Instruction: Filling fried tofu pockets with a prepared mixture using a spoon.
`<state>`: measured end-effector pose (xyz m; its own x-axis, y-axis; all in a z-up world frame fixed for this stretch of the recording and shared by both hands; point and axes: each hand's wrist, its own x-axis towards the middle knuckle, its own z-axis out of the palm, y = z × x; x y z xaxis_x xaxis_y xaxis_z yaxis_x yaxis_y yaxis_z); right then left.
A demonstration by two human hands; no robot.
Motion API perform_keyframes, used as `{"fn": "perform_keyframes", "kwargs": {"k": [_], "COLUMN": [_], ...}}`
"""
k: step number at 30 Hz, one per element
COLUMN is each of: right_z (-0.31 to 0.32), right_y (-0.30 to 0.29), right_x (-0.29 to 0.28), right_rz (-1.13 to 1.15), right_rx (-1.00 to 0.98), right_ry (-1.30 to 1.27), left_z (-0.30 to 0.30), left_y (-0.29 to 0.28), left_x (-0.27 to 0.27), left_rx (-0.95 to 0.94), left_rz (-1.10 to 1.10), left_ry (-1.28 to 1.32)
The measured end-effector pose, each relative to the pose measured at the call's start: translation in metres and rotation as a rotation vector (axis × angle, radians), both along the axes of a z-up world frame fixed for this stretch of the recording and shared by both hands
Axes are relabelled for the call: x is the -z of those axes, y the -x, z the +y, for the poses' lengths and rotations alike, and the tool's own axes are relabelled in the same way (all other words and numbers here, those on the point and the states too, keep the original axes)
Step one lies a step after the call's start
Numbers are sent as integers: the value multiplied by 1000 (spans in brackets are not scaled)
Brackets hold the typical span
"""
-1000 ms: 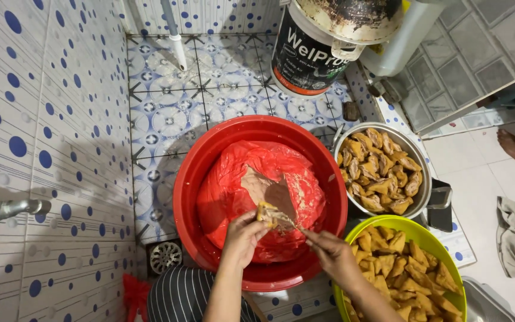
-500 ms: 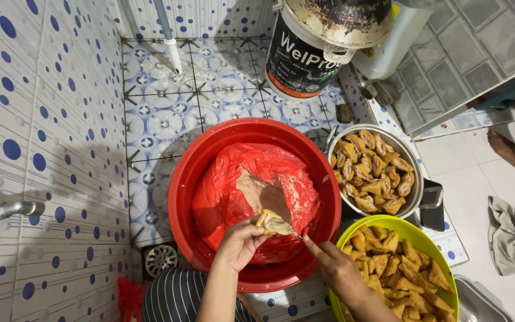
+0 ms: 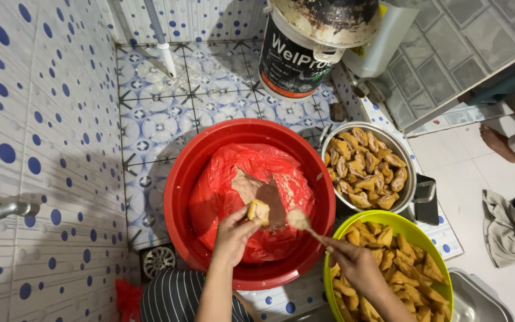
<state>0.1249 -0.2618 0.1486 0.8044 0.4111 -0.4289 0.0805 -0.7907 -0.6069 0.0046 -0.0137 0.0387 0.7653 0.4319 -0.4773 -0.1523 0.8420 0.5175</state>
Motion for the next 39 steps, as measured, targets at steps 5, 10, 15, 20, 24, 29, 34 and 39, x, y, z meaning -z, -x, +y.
{"fn": "perform_keyframes", "kwargs": {"k": [5,10,15,20,24,29,34,39], "right_z": [12,24,15,22,18,30,12,2], "right_y": [4,7,-3,-10,-11,1,2,-15], "right_x": [-7,-12,-1,-47,-45,-47,-21,-40], "right_rz": [109,228,278,307,233,172,-310,-471], "right_rx": [-45,6,-38,-122,-109,-123,-340,-306], "right_ry": [-47,8,-55,211,94,128,-51,114], "left_z": [-6,-10,-11,-10,-8,-12,-15,-14], "left_y": [-5,-4,-1,-3,-2,-1,2,5], "left_x": [-13,-36,-28,-20,-2,-7,-7,15], "left_rx": [113,379,401,322,244,395,564,560], "left_rz": [34,143,70,10,-35,-34,-67,-128], "left_ry": [-171,-376,-285,-141,-55,-83,-48,12]}}
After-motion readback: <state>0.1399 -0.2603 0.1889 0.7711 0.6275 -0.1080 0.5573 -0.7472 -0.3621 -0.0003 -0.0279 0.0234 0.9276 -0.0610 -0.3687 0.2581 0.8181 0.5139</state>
